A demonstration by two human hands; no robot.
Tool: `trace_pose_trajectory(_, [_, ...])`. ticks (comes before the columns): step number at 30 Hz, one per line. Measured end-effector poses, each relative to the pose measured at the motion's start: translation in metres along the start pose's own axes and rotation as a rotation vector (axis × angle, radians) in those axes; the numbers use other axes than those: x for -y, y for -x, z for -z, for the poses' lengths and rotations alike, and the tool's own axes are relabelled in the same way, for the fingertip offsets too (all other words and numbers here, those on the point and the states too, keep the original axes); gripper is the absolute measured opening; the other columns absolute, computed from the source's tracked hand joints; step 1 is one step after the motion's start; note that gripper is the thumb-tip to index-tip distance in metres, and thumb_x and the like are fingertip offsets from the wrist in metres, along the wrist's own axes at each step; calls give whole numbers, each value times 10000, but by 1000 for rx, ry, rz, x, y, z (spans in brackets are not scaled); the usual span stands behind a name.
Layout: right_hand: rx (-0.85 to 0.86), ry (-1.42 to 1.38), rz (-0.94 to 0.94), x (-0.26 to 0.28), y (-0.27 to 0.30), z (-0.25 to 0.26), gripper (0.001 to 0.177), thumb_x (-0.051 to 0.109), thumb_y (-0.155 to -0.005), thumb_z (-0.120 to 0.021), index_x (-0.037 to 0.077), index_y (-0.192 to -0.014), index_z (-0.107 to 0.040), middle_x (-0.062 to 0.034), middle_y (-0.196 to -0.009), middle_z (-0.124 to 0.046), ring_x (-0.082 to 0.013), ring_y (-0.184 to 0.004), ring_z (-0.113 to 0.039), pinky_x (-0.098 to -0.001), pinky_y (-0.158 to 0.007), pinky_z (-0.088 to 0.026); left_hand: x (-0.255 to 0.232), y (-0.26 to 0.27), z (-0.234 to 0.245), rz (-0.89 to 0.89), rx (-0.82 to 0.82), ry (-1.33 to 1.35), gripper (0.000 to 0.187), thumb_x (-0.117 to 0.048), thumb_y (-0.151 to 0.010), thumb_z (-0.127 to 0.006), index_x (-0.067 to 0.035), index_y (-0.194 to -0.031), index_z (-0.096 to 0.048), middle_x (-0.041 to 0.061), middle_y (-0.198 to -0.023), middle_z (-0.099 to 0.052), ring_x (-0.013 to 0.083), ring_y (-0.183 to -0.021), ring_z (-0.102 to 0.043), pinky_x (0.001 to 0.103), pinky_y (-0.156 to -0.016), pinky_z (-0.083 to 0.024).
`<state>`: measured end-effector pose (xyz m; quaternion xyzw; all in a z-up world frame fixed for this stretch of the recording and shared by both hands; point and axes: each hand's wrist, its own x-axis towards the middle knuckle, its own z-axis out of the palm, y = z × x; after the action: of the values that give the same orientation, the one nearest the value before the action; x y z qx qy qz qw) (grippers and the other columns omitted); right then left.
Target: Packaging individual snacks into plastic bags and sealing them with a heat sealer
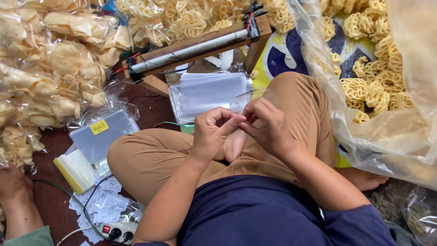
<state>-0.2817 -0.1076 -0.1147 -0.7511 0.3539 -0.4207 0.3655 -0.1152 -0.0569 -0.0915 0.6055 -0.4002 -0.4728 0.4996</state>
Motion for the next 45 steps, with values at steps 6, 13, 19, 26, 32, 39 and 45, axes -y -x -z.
trace_pose_trajectory(6, [140, 221, -271, -63, -23, 122, 132, 24, -993, -711, 131, -1052, -761, -102, -885, -726, -271, -842, -678, -385, -810, -537, -15, -8, 9, -223, 28, -155, 146, -144, -877, -837, -99, -769, -749, 45, -583, -672, 57, -569, -565, 229, -554, -529])
trace_pose_trajectory(13, [663, 947, -1075, -264, 2, 253, 903, 466, -835, -786, 121, -1584, -420, -198, -1603, -438, -492, -1451, -410, -675, -1190, -213, -18, -22, 18, 128, 57, 59, 520, 8, -940, -619, -124, -1395, -404, 108, -908, -660, 168, -691, -654, 281, -595, -577])
trace_pose_trajectory(19, [760, 1129, -978, -200, -3, 240, 529, 291, -814, -855, 203, -1322, -739, -147, -1260, -781, -401, -1138, -720, -479, -891, -570, -18, -25, 1, -86, 255, -233, 601, 60, -875, -549, -180, -1418, -455, 70, -914, -762, 146, -745, -763, 230, -656, -572])
trace_pose_trajectory(26, [-67, -137, -270, -19, 7, 98, 462, 101, -847, -842, 65, -1221, -574, -87, -1089, -601, -177, -925, -611, -264, -799, -536, -2, -26, -21, -439, 137, -564, 108, -197, -1059, -476, -145, -1123, -546, 52, -840, -728, 290, -705, -724, 411, -613, -534])
trace_pose_trajectory(32, [-26, 408, 230, 13, 3, 30, 476, 21, -719, -823, 170, -1164, -745, -79, -1190, -637, -319, -1056, -618, -438, -914, -513, 6, -8, -19, -516, -22, -719, 196, -190, -997, -491, -210, -1147, -615, 66, -668, -711, 298, -671, -738, 421, -579, -584])
trace_pose_trajectory(39, [399, 171, -199, 17, -12, 65, 505, 154, -749, -778, 135, -1192, -535, -209, -960, -716, -510, -885, -676, -615, -711, -480, -22, 1, 11, -700, 74, -723, 784, -558, -755, -833, -120, -1358, -591, 47, -1058, -652, 303, -1033, -640, 407, -869, -496])
trace_pose_trajectory(45, [42, 359, 158, -11, -17, 67, 368, 293, -838, -908, 134, -1001, -619, -97, -1093, -631, -331, -906, -684, -412, -795, -559, -11, -6, 7, -194, 464, -485, 381, -267, -770, -827, -89, -1061, -656, 183, -827, -731, 458, -879, -711, 496, -728, -541])
